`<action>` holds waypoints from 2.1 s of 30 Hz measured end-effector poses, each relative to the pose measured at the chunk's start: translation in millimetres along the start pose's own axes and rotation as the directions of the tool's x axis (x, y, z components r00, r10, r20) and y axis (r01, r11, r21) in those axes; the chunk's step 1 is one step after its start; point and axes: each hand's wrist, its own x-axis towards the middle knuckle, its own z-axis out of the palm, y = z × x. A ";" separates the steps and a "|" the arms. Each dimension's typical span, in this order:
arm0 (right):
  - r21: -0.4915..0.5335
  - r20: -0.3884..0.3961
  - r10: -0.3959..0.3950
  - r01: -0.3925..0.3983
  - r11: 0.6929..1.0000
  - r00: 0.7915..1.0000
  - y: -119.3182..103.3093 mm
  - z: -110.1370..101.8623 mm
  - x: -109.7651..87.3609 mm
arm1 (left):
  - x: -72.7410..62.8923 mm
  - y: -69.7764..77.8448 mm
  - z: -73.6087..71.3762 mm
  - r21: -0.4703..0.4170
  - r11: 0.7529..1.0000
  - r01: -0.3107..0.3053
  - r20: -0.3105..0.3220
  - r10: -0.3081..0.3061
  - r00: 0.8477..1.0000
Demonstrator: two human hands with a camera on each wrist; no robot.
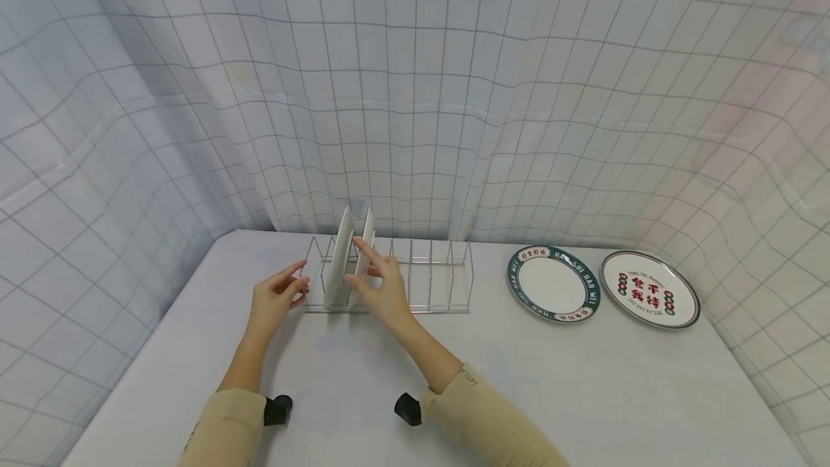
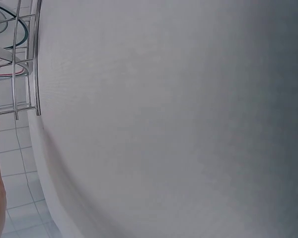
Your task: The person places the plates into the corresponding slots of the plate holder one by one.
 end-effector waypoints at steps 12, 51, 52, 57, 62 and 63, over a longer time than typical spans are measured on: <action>0.189 -0.086 0.090 -0.073 0.979 0.992 -8.8 -61.0 -2.6 | -1.8 1.4 -0.1 -0.020 1.000 -0.001 0.009 0.001 1.000; 0.489 -0.473 0.702 -0.504 0.712 0.533 110.5 -303.6 -120.2 | -2.3 2.0 -1.1 0.008 1.000 0.012 0.028 -0.012 1.000; 0.507 -0.447 0.707 -0.496 0.705 0.547 111.0 -303.0 -119.8 | -2.3 1.8 -0.9 0.005 1.000 0.013 0.025 -0.013 1.000; 0.572 -0.362 0.735 -0.486 0.661 0.574 112.5 -299.2 -113.6 | -2.3 1.4 -0.6 0.004 1.000 0.004 0.020 -0.004 1.000; 0.481 -0.398 0.710 -0.526 0.701 0.581 115.9 -289.9 -105.5 | -2.7 1.9 -0.5 -0.005 1.000 0.002 0.026 -0.002 1.000; 0.464 -0.410 0.702 -0.529 0.710 0.583 117.1 -288.1 -103.9 | -2.9 2.1 -0.6 -0.004 1.000 0.002 0.028 -0.002 1.000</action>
